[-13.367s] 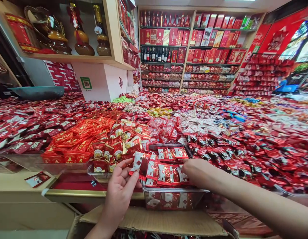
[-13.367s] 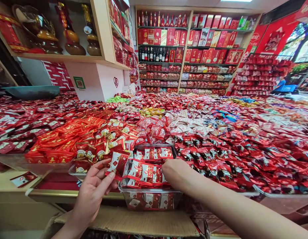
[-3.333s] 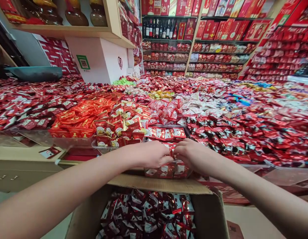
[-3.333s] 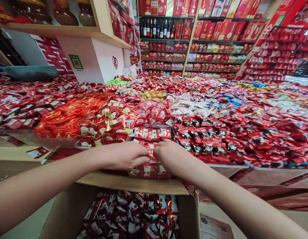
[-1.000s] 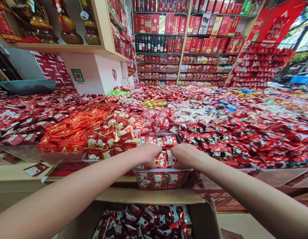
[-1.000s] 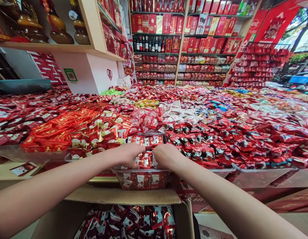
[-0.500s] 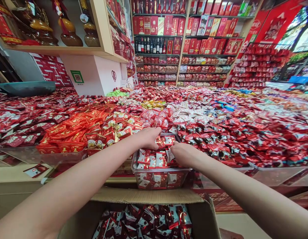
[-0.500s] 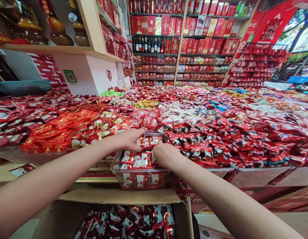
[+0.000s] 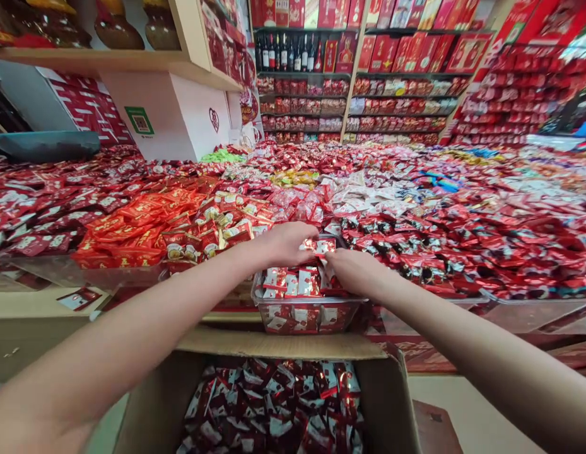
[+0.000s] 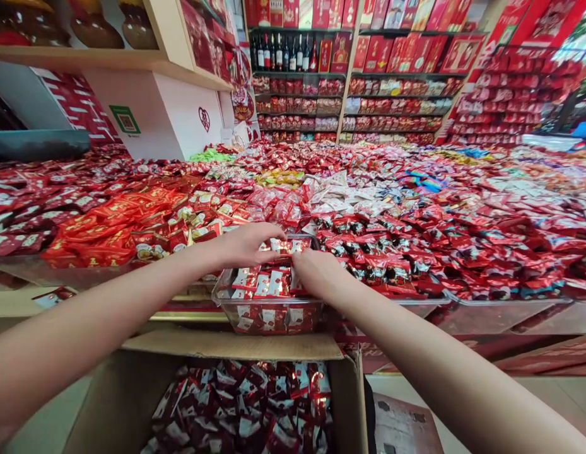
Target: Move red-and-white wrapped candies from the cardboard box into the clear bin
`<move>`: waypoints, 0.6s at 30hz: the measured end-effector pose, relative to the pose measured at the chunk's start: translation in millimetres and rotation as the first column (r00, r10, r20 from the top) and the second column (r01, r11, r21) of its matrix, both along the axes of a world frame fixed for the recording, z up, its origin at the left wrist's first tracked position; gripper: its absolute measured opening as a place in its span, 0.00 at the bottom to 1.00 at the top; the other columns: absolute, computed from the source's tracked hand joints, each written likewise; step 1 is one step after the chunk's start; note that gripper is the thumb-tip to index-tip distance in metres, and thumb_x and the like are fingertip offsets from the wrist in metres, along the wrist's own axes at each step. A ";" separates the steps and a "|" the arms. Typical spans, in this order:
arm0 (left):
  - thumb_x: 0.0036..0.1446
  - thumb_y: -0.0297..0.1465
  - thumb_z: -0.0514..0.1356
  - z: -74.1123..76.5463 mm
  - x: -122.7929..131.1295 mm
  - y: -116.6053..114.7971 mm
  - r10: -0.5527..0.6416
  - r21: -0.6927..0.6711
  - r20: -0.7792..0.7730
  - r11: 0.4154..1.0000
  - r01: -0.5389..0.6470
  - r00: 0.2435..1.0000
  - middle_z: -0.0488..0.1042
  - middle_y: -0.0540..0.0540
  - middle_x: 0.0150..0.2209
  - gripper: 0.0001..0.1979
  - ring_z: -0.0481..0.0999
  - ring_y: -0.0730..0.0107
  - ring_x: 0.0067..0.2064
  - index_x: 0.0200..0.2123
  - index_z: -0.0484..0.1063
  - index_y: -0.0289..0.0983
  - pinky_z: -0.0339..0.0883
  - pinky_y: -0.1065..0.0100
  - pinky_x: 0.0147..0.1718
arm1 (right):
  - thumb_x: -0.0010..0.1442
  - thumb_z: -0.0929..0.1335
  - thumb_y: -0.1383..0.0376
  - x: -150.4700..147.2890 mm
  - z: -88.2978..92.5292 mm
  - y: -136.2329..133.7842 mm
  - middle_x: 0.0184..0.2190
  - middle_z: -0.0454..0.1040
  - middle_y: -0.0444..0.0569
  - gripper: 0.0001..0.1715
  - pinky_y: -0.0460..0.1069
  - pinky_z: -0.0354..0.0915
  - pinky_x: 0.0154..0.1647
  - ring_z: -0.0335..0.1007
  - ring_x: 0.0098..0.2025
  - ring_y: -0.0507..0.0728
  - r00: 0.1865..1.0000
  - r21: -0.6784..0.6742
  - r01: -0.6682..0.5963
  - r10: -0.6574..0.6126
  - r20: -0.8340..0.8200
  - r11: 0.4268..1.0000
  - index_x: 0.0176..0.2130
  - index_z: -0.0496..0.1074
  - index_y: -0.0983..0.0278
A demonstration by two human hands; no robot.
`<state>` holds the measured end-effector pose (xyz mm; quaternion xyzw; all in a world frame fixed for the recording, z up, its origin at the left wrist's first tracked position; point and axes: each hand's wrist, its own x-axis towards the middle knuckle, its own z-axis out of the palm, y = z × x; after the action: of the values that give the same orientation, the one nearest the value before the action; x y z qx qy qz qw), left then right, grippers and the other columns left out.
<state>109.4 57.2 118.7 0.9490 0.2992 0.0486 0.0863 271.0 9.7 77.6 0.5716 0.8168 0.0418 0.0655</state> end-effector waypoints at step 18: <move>0.49 0.33 0.56 -62.5 -131.4 -141.7 0.157 -0.659 -0.298 0.679 -0.322 0.942 0.75 0.49 0.39 0.13 0.73 0.64 0.39 0.40 0.72 0.44 0.64 0.71 0.37 | 0.54 0.61 0.70 -27.6 14.2 0.2 0.29 0.72 0.49 0.10 0.45 0.57 0.28 0.64 0.29 0.51 0.948 -0.243 -0.272 0.216 -0.233 0.931 0.31 0.71 0.66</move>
<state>-22.0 -84.5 56.2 0.7968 0.4250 -0.1609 0.3983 243.5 9.9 91.8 0.4520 0.8821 -0.1210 0.0541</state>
